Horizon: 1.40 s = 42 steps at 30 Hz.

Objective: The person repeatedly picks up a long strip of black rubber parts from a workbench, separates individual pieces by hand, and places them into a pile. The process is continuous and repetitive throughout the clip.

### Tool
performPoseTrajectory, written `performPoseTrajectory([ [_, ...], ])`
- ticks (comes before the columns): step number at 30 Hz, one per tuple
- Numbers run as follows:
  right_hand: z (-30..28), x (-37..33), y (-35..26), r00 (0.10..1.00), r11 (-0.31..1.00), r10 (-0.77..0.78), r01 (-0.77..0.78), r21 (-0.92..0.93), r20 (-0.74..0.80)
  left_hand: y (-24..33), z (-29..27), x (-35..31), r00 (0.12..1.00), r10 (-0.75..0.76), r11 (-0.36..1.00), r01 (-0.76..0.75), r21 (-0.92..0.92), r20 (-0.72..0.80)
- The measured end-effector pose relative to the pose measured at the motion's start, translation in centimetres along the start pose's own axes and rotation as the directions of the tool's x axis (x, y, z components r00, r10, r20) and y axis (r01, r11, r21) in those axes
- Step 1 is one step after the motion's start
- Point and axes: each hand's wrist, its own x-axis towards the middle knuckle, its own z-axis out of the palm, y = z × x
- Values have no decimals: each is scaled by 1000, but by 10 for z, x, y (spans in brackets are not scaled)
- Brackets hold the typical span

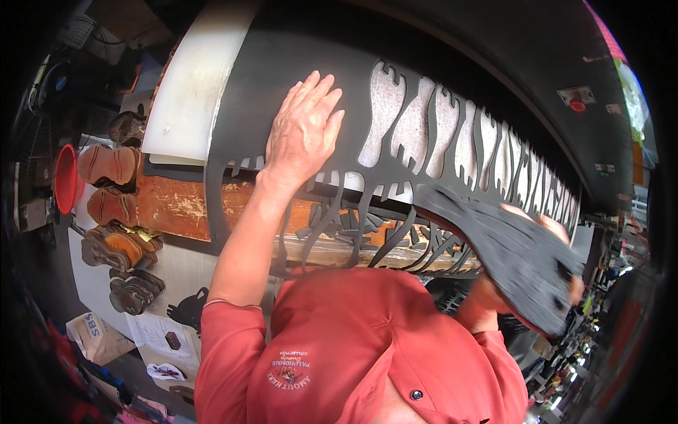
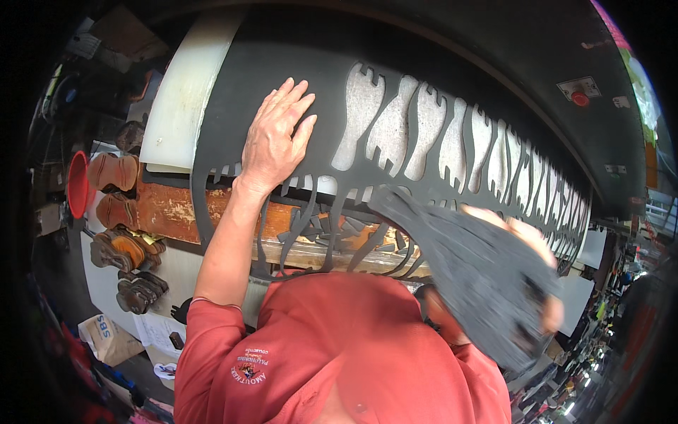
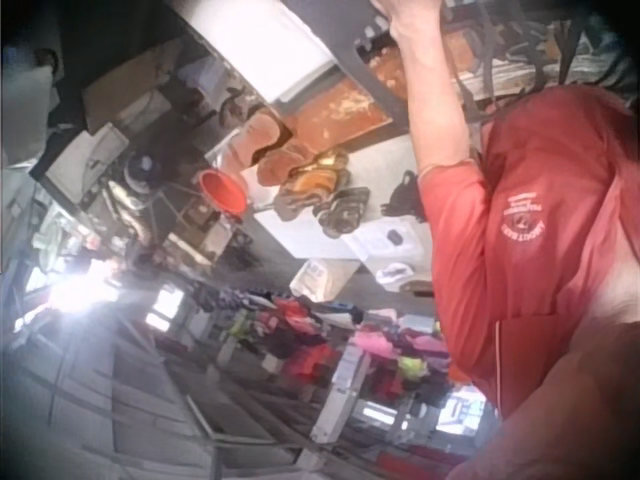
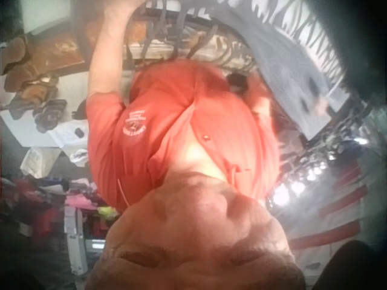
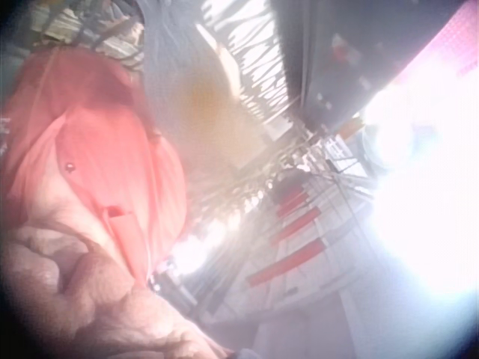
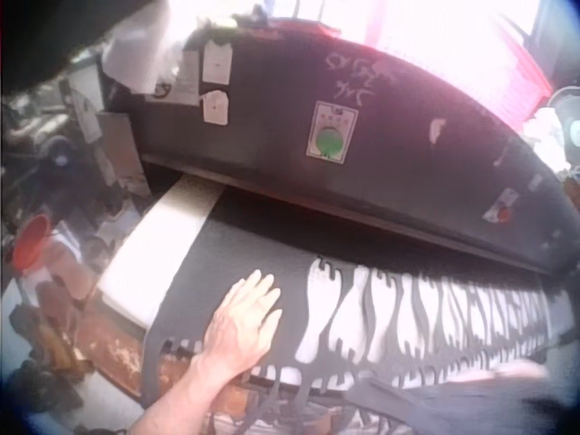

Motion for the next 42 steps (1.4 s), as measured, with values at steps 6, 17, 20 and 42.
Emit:
performPoseTrajectory([
  [6, 12, -39, 73, 937, 962, -178, 230, -146, 300, 18, -25, 11, 993, -90, 973, 104, -207, 77],
  [17, 29, -17, 63, 908, 970, -224, 242, -8, 355, 132, -36, 9, 983, 175, 360, -121, -925, -60],
  [20, 30, -18, 66, 918, 969, -217, 245, -43, 330, 142, -36, 12, 986, 60, 514, -166, -842, -158],
  [42, 21, -37, 63, 946, 978, -71, 129, -164, 315, 17, -20, 30, 233, -967, -31, 286, -958, 101],
])
